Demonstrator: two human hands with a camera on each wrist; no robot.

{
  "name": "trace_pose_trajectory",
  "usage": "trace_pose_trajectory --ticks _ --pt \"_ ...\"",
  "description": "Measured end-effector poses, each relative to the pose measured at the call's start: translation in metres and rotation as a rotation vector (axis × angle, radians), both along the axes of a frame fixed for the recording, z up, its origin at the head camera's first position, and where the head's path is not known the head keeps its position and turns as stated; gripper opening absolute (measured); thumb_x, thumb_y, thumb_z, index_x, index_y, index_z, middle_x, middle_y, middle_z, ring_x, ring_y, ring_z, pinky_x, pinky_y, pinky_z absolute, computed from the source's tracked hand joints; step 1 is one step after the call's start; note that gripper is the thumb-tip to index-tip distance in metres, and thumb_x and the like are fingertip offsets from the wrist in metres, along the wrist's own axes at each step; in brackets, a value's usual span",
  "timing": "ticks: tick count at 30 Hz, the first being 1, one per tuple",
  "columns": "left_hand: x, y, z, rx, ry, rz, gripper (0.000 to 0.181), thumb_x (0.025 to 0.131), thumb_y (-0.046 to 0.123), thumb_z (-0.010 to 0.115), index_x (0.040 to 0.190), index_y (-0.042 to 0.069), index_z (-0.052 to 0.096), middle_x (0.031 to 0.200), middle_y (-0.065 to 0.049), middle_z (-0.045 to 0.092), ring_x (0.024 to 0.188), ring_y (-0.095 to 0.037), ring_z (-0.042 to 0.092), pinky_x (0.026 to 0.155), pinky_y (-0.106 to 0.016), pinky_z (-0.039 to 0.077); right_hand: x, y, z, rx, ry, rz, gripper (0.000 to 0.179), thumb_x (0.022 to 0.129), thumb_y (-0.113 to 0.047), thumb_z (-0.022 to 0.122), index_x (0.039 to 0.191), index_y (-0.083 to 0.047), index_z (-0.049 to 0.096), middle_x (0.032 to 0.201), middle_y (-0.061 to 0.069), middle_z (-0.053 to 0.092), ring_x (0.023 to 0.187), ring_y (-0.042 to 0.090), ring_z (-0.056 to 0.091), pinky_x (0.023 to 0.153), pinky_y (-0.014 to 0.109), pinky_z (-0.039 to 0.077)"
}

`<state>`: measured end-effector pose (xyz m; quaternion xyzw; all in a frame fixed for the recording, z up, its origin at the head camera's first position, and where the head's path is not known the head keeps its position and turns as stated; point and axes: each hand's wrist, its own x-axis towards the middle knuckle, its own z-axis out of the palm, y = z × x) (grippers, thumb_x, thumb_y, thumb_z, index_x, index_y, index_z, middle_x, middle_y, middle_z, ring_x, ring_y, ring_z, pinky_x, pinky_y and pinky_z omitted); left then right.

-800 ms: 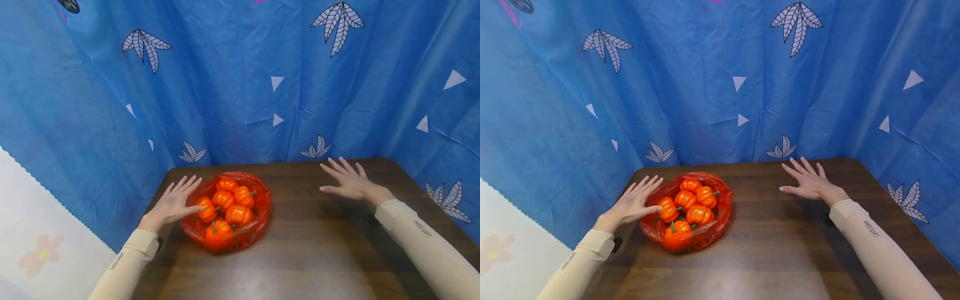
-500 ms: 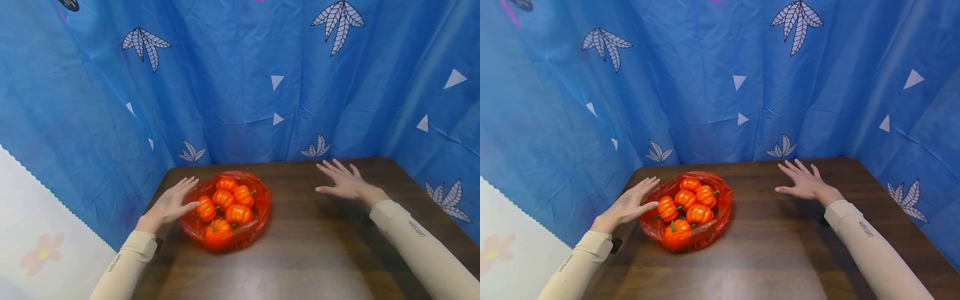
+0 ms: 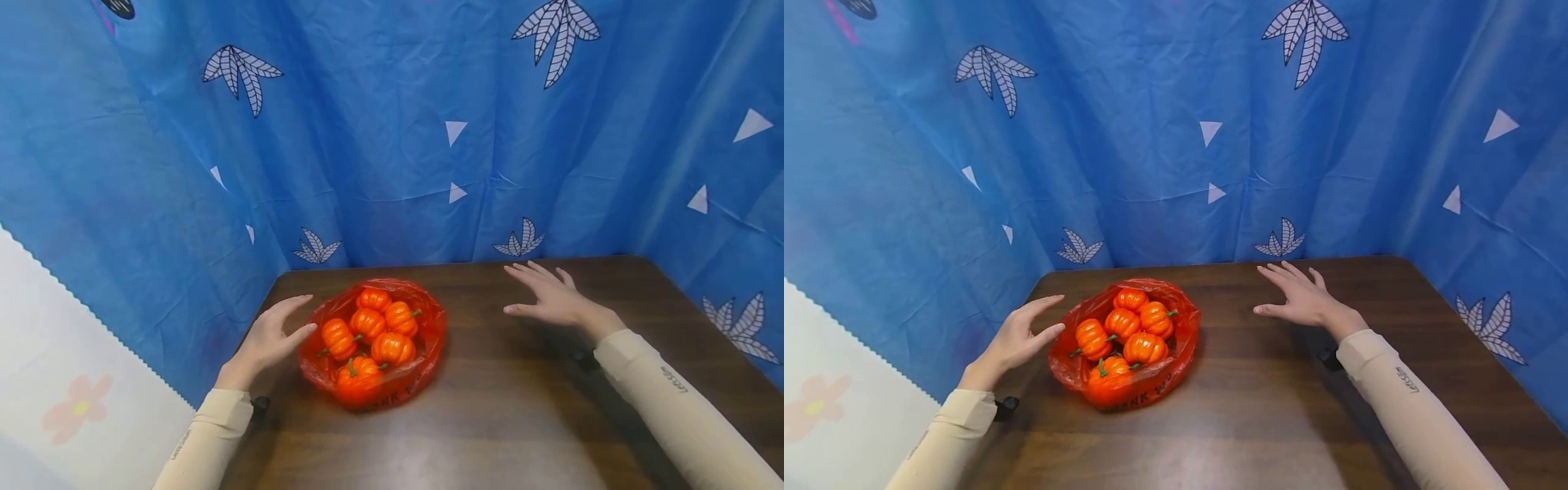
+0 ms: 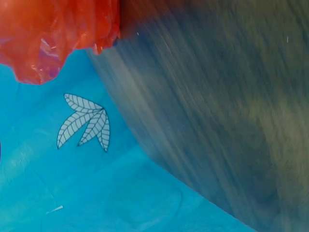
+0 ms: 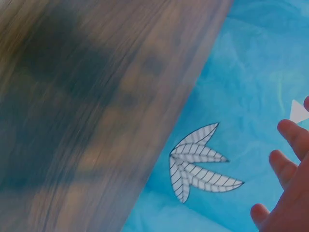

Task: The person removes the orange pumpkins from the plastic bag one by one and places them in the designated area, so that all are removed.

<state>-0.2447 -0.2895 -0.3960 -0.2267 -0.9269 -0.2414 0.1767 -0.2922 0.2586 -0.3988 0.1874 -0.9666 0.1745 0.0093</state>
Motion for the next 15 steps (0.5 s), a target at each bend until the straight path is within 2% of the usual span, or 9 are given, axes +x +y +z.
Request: trace_pose_trajectory --ticks 3,5,7,8,10,12,14,15 --pt "0.002 0.000 -0.001 0.067 0.042 -0.002 0.057 0.088 0.026 0.075 0.139 0.006 0.058 0.138 -0.016 0.062 0.127 -0.037 0.057 0.106 -0.057 0.046 0.000 -0.005 0.001 -0.023 0.002 0.023 0.092 0.086 -0.064 0.064 0.158 -0.018 0.029 0.164 0.017 0.028 0.152 0.044 0.017 0.111 0.078 0.008" --pt "0.003 0.000 -0.004 0.121 0.068 0.005 0.055 0.087 0.021 0.076 0.137 0.005 0.059 0.136 -0.017 0.063 0.126 -0.036 0.059 0.109 -0.043 0.047 0.001 -0.008 0.002 -0.045 0.004 0.044 0.093 0.086 -0.062 0.065 0.158 -0.015 0.030 0.163 0.020 0.029 0.150 0.045 0.020 0.112 0.077 0.014" --pt "0.005 0.001 -0.006 0.181 0.085 0.015 0.054 0.085 0.016 0.077 0.136 0.004 0.061 0.135 -0.018 0.064 0.124 -0.036 0.060 0.108 -0.041 0.046 0.001 -0.011 0.002 -0.075 0.000 0.070 0.093 0.086 -0.060 0.066 0.158 -0.012 0.030 0.162 0.022 0.029 0.149 0.046 0.024 0.112 0.076 0.019" --pt "0.006 0.001 -0.009 0.210 0.096 0.017 0.054 0.084 0.014 0.077 0.135 0.004 0.061 0.134 -0.018 0.065 0.124 -0.036 0.060 0.109 -0.032 0.046 0.001 -0.013 0.002 -0.086 -0.005 0.078 0.093 0.086 -0.059 0.067 0.157 -0.012 0.030 0.162 0.022 0.030 0.148 0.046 0.025 0.111 0.076 0.021" --pt "0.009 0.002 -0.012 0.250 0.101 0.028 0.052 0.084 0.013 0.077 0.134 0.005 0.063 0.132 -0.017 0.066 0.123 -0.035 0.061 0.109 -0.017 0.040 0.002 -0.017 0.001 -0.112 -0.034 0.080 0.094 0.086 -0.059 0.067 0.158 -0.012 0.029 0.162 0.022 0.029 0.147 0.046 0.027 0.111 0.075 0.023" --pt "0.011 0.003 -0.015 0.293 0.102 0.032 0.050 0.085 0.011 0.076 0.132 0.004 0.064 0.131 -0.018 0.066 0.122 -0.036 0.061 0.108 -0.014 0.039 0.003 -0.020 0.000 -0.142 -0.059 0.077 0.095 0.086 -0.059 0.067 0.158 -0.011 0.028 0.162 0.022 0.029 0.147 0.046 0.028 0.112 0.073 0.025" --pt "0.014 0.004 -0.017 0.351 0.101 0.034 0.047 0.085 0.007 0.075 0.131 0.004 0.065 0.130 -0.018 0.067 0.121 -0.035 0.061 0.103 -0.004 0.033 0.003 -0.024 -0.001 -0.172 -0.073 0.073 0.096 0.086 -0.058 0.069 0.158 -0.010 0.028 0.161 0.023 0.031 0.146 0.046 0.030 0.113 0.070 0.027" --pt "0.016 0.005 -0.017 0.383 0.090 0.042 0.046 0.086 0.006 0.074 0.131 0.005 0.065 0.131 -0.018 0.067 0.122 -0.034 0.060 0.103 -0.004 0.034 0.002 -0.026 -0.002 -0.182 -0.076 0.075 0.097 0.086 -0.058 0.070 0.158 -0.009 0.028 0.161 0.023 0.031 0.146 0.046 0.031 0.113 0.069 0.029"
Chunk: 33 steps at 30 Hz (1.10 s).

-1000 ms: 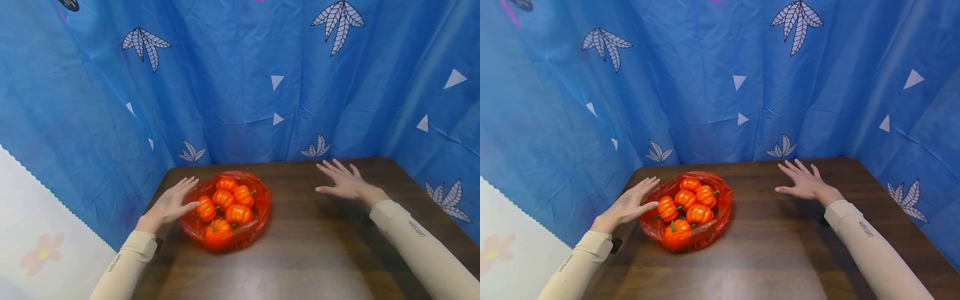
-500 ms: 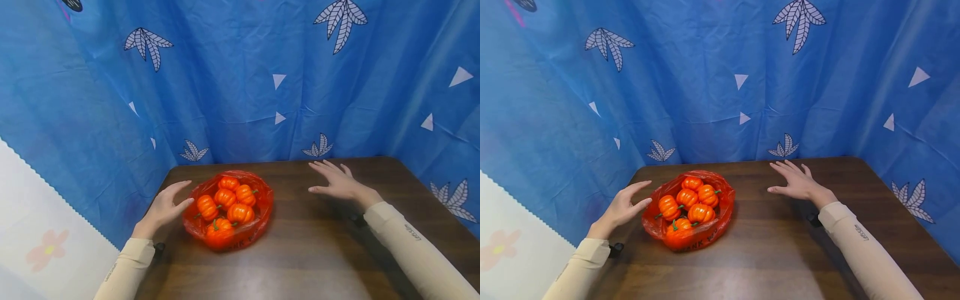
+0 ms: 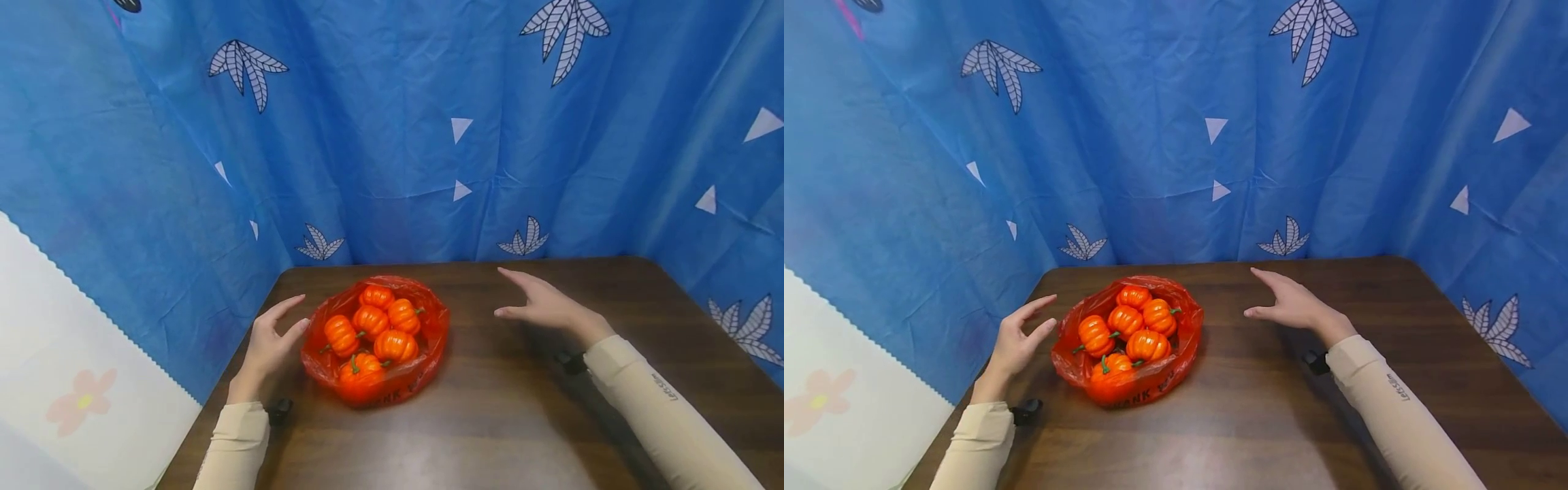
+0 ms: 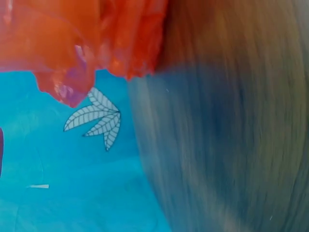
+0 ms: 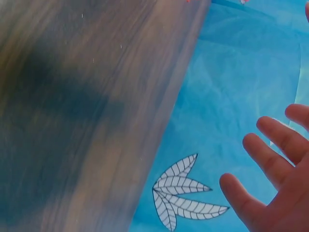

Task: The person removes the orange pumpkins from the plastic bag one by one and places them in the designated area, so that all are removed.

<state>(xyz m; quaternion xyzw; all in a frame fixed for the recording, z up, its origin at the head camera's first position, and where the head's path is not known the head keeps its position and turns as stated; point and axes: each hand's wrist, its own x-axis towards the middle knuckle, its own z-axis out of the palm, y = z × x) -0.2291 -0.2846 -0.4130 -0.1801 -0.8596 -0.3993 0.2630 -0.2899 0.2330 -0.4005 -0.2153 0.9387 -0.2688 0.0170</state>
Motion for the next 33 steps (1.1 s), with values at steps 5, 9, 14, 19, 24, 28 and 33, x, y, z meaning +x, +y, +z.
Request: trace_pose_trajectory --ticks 5,9,14,19,24,28,33 --pt "0.007 0.006 -0.004 0.178 -0.068 -0.005 0.045 0.088 0.003 0.071 0.132 0.004 0.064 0.134 -0.018 0.065 0.118 -0.010 0.062 0.098 -0.005 0.041 0.000 -0.006 -0.005 -0.028 0.013 0.008 0.096 0.085 -0.055 0.073 0.155 -0.004 0.032 0.158 0.024 0.036 0.144 0.045 0.035 0.114 0.065 0.032" --pt "0.010 0.009 -0.012 0.260 -0.108 0.003 0.044 0.090 0.003 0.070 0.133 0.002 0.062 0.135 -0.021 0.063 0.115 0.006 0.058 0.094 -0.007 0.045 0.000 -0.013 -0.007 -0.034 0.001 0.000 0.097 0.084 -0.057 0.073 0.155 -0.004 0.032 0.158 0.024 0.036 0.144 0.045 0.036 0.113 0.065 0.033" --pt "0.012 0.009 -0.022 0.339 -0.084 0.001 0.040 0.090 -0.002 0.069 0.130 -0.001 0.064 0.130 -0.027 0.064 0.116 -0.003 0.063 0.095 -0.010 0.047 0.000 -0.021 -0.006 -0.064 -0.015 -0.006 0.098 0.083 -0.058 0.073 0.156 -0.005 0.032 0.159 0.021 0.036 0.144 0.044 0.036 0.112 0.066 0.034" --pt "0.014 0.011 -0.029 0.339 -0.084 0.030 0.041 0.088 -0.006 0.069 0.128 -0.004 0.064 0.129 -0.028 0.064 0.116 -0.007 0.064 0.098 -0.014 0.048 0.000 -0.029 -0.007 -0.100 0.006 0.018 0.095 0.083 -0.053 0.075 0.154 -0.004 0.036 0.157 0.020 0.040 0.143 0.041 0.040 0.113 0.062 0.035" --pt "0.024 0.016 -0.021 0.313 -0.134 0.031 0.040 0.087 -0.008 0.069 0.126 -0.010 0.062 0.128 -0.033 0.062 0.114 -0.011 0.065 0.095 -0.011 0.048 0.003 -0.038 -0.005 -0.134 0.002 0.026 0.089 0.083 -0.051 0.076 0.150 -0.004 0.041 0.153 0.019 0.046 0.140 0.040 0.043 0.112 0.063 0.037" --pt "0.032 0.018 -0.011 0.271 -0.176 0.044 0.039 0.088 -0.004 0.071 0.125 -0.011 0.062 0.126 -0.031 0.065 0.107 0.000 0.065 0.092 -0.013 0.050 0.006 -0.045 -0.002 -0.167 -0.017 0.030 0.084 0.083 -0.049 0.077 0.147 -0.006 0.046 0.149 0.018 0.051 0.137 0.040 0.046 0.110 0.063 0.039" --pt "0.026 0.010 -0.025 0.245 -0.223 0.069 0.040 0.089 0.004 0.073 0.128 -0.004 0.064 0.127 -0.024 0.067 0.113 -0.026 0.067 0.096 -0.030 0.055 0.008 -0.054 -0.002 -0.203 -0.017 0.056 0.079 0.083 -0.047 0.078 0.145 -0.007 0.049 0.144 0.017 0.056 0.134 0.038 0.051 0.109 0.060 0.042"
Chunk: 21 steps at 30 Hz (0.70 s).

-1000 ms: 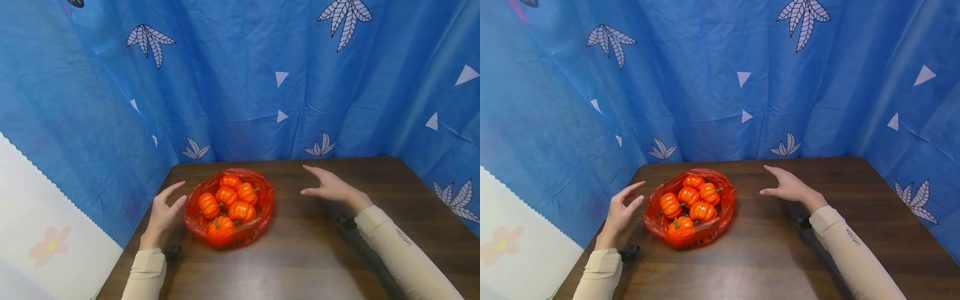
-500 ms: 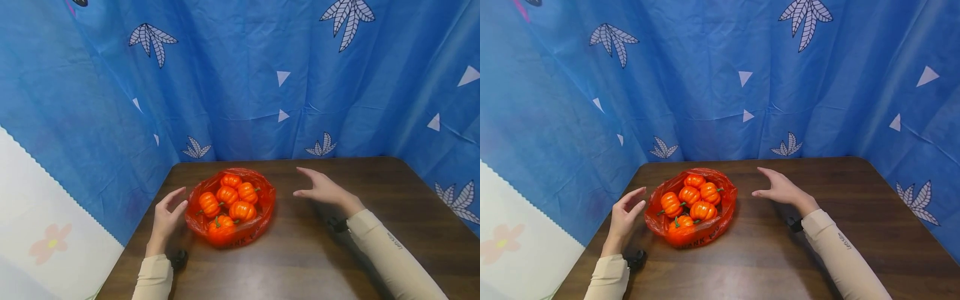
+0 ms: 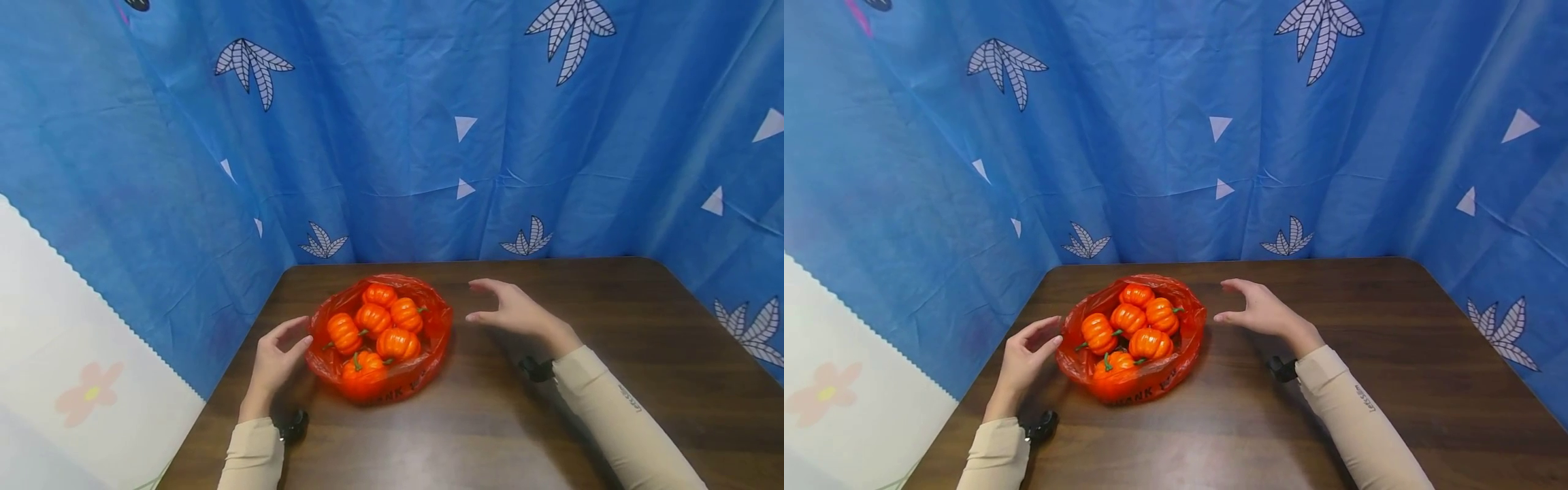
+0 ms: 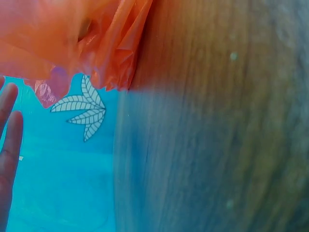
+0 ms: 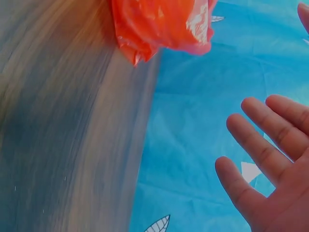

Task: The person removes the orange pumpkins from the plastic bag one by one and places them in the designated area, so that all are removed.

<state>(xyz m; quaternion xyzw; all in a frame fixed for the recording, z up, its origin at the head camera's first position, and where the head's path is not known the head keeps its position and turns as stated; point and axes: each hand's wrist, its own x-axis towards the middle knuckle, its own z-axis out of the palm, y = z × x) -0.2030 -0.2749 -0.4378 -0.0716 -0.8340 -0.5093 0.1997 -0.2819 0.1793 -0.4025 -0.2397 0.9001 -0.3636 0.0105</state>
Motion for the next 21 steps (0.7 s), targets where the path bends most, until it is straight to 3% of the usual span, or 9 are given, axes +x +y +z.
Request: trace_pose_trajectory --ticks 2,5,11,16,21 --pt "-0.004 -0.004 -0.007 -0.001 -0.015 0.003 0.040 0.090 0.007 0.073 0.129 -0.001 0.064 0.128 -0.023 0.067 0.115 -0.037 0.064 0.094 -0.028 0.056 0.000 -0.003 -0.001 -0.014 -0.008 0.005 0.078 0.083 -0.047 0.078 0.144 -0.007 0.050 0.143 0.016 0.057 0.133 0.038 0.052 0.108 0.059 0.043" --pt "-0.009 -0.009 -0.015 0.021 -0.032 0.008 0.039 0.090 0.011 0.074 0.128 0.001 0.066 0.128 -0.021 0.067 0.116 -0.039 0.064 0.089 -0.017 0.054 0.001 -0.007 -0.001 -0.035 -0.027 0.013 0.075 0.084 -0.047 0.077 0.142 -0.008 0.052 0.142 0.015 0.059 0.132 0.037 0.053 0.108 0.059 0.044" --pt "-0.011 -0.011 -0.020 0.040 -0.048 -0.009 0.037 0.090 0.016 0.075 0.124 0.004 0.068 0.125 -0.019 0.069 0.114 -0.034 0.066 0.086 -0.012 0.053 0.002 -0.015 -0.002 -0.062 -0.072 0.021 0.069 0.084 -0.048 0.077 0.139 -0.010 0.056 0.139 0.011 0.061 0.129 0.033 0.056 0.107 0.056 0.046" --pt "-0.011 -0.013 -0.023 0.024 -0.064 0.018 0.035 0.090 0.018 0.075 0.123 0.006 0.070 0.124 -0.016 0.070 0.112 -0.024 0.068 0.086 -0.012 0.053 0.004 -0.022 -0.002 -0.106 -0.104 0.026 0.065 0.084 -0.048 0.077 0.136 -0.015 0.058 0.138 0.008 0.062 0.128 0.030 0.057 0.107 0.055 0.047" --pt "-0.012 -0.015 -0.025 0.009 -0.079 0.026 0.034 0.091 0.019 0.075 0.122 0.005 0.070 0.124 -0.016 0.070 0.112 -0.030 0.067 0.087 -0.012 0.052 0.006 -0.031 0.000 -0.163 -0.095 0.055 0.060 0.085 -0.045 0.076 0.133 -0.014 0.060 0.134 0.012 0.064 0.123 0.030 0.060 0.104 0.054 0.049"
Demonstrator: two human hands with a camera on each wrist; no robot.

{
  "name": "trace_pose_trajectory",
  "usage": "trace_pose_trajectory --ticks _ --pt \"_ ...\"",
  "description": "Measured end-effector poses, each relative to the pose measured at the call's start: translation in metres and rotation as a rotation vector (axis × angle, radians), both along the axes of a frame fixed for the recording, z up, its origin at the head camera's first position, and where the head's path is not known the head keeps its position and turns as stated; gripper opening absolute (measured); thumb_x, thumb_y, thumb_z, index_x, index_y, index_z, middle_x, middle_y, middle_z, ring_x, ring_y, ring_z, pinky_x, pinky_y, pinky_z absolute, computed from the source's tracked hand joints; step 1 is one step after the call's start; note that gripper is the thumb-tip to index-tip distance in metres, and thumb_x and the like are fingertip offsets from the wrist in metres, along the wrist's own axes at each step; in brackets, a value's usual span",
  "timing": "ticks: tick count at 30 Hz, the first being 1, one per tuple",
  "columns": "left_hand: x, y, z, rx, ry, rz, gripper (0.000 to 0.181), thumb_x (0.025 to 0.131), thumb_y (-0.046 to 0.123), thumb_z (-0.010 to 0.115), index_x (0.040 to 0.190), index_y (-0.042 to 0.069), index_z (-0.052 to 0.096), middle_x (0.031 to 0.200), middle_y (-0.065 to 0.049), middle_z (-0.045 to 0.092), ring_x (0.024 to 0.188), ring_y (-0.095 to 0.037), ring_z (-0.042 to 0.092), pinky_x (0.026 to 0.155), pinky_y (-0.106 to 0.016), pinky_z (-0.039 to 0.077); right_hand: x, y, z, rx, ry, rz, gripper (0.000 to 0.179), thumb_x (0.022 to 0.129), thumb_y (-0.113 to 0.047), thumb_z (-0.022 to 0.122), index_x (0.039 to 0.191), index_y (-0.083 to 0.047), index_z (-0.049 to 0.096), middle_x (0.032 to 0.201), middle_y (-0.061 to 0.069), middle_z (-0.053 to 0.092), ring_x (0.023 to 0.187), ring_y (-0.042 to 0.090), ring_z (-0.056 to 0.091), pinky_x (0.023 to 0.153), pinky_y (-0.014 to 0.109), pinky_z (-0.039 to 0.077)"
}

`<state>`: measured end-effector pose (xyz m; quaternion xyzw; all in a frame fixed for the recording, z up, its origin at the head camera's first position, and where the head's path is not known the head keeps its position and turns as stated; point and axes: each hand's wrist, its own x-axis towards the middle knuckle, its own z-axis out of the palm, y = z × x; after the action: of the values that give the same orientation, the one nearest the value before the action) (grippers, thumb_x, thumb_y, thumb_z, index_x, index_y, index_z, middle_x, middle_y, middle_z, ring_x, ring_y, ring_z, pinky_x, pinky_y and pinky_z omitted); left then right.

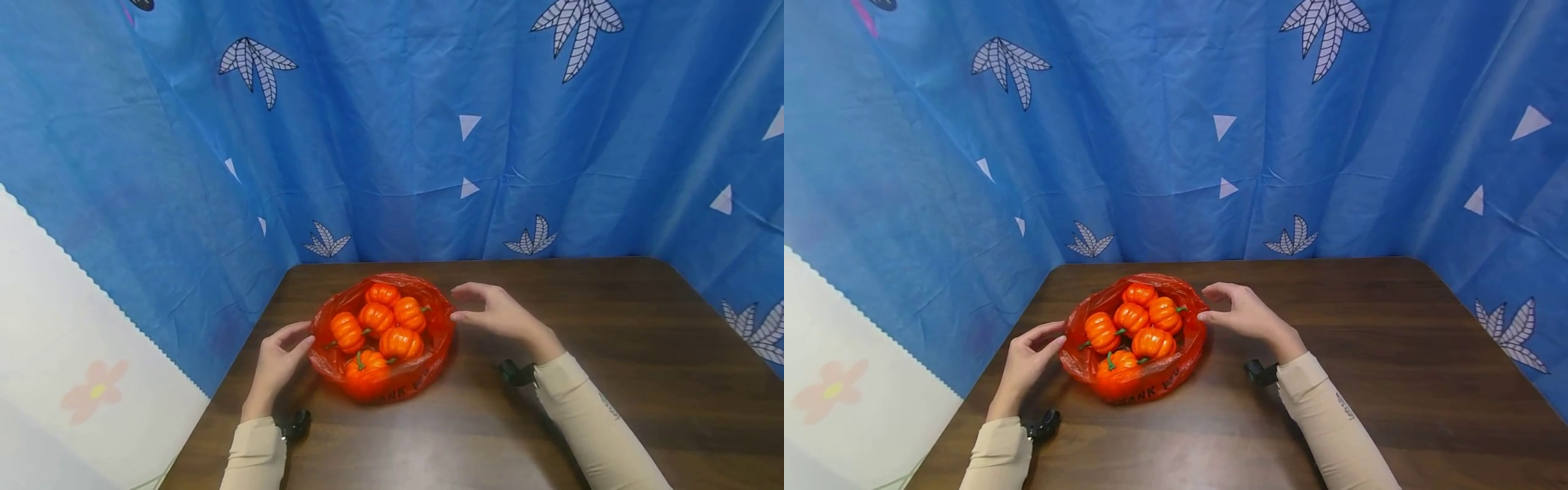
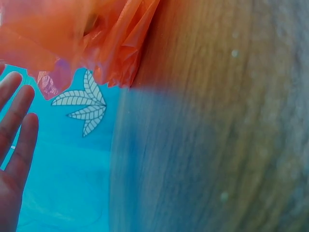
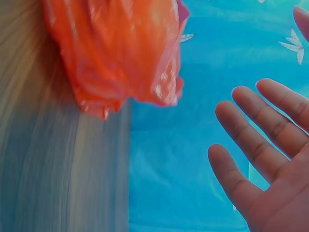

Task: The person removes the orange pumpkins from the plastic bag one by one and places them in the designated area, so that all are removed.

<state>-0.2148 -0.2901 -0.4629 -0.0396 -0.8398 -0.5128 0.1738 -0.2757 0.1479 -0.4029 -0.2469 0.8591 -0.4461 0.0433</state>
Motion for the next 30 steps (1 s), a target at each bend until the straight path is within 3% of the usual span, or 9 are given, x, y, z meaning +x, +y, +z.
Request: trace_pose_trajectory --ticks 4,12,18,30 --pt "0.001 0.001 0.000 -0.017 -0.034 0.007 0.036 0.091 0.025 0.075 0.122 0.008 0.070 0.124 -0.013 0.071 0.113 -0.030 0.067 0.087 -0.012 0.053 0.002 -0.009 0.002 -0.027 -0.017 0.012 0.058 0.087 -0.042 0.076 0.134 -0.011 0.060 0.132 0.013 0.065 0.122 0.032 0.060 0.103 0.056 0.050" --pt "0.002 0.005 -0.002 -0.050 -0.059 0.051 0.031 0.090 0.028 0.076 0.113 0.007 0.075 0.111 -0.013 0.075 0.095 -0.011 0.071 0.081 -0.016 0.056 0.001 -0.027 0.000 -0.097 0.013 0.013 0.053 0.089 -0.034 0.075 0.132 -0.006 0.061 0.129 0.017 0.066 0.118 0.037 0.062 0.102 0.056 0.050" --pt "0.003 0.007 -0.001 -0.080 -0.065 0.067 0.029 0.090 0.030 0.076 0.107 0.007 0.077 0.103 -0.013 0.077 0.092 -0.019 0.071 0.079 -0.017 0.057 0.003 -0.039 -0.002 -0.119 0.020 0.033 0.050 0.089 -0.033 0.076 0.130 -0.008 0.062 0.126 0.017 0.067 0.116 0.037 0.063 0.097 0.049 0.055" --pt "0.006 0.011 0.003 -0.107 -0.108 0.093 0.025 0.090 0.028 0.076 0.102 0.006 0.079 0.099 -0.014 0.078 0.089 -0.024 0.071 0.075 -0.019 0.058 0.009 -0.057 -0.010 -0.122 0.050 0.098 0.051 0.089 -0.030 0.076 0.130 -0.001 0.062 0.122 0.016 0.070 0.113 0.035 0.064 0.100 0.054 0.052"
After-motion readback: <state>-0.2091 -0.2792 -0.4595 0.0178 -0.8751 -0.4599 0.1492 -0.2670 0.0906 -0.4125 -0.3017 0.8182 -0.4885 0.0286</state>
